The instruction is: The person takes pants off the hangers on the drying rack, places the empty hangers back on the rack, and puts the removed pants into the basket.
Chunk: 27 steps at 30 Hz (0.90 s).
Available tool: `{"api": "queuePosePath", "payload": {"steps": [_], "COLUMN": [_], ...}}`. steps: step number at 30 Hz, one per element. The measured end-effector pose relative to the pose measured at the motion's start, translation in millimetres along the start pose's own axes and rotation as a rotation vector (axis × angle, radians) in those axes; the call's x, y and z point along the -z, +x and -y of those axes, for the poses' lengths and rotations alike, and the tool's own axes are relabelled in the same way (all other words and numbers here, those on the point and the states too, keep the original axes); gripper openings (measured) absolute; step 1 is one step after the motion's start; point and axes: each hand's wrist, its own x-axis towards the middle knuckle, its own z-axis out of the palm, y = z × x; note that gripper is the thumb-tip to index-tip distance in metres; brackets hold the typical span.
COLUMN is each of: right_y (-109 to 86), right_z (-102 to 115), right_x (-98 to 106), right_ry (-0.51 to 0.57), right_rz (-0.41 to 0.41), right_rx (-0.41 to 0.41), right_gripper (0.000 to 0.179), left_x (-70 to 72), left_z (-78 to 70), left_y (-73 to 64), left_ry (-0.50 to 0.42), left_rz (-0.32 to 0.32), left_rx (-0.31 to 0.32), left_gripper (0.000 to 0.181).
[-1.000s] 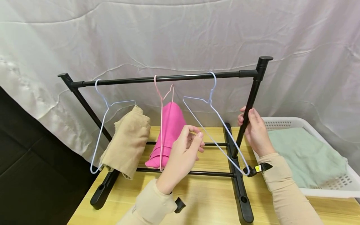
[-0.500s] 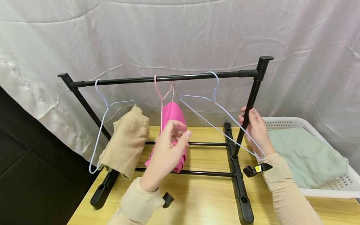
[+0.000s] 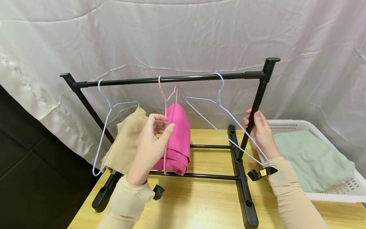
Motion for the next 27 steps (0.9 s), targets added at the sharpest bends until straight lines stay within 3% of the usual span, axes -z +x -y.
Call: {"api": "queuePosePath", "payload": {"steps": [10,21,27], "right_y": [0.1,-0.7,-0.9], "right_z": [0,0,1], "right_x": [3,4,4], "right_ry": [0.008,-0.005,-0.002], "right_rz": [0.017,0.021,0.023], "right_rx": [-0.010,-0.008,-0.013], "right_gripper": [0.033,0.033,0.033], "left_x": [7.0,3.3,0.9], "left_z": [15.2,36.2,45.7], "left_y": [16.6,39.0,48.0], "left_ry": [0.088,0.074,0.020], "left_rz": [-0.114,-0.046,0.011], "left_rx": [0.036,0.168,0.231], "left_gripper": [0.052,0.047,0.045]}}
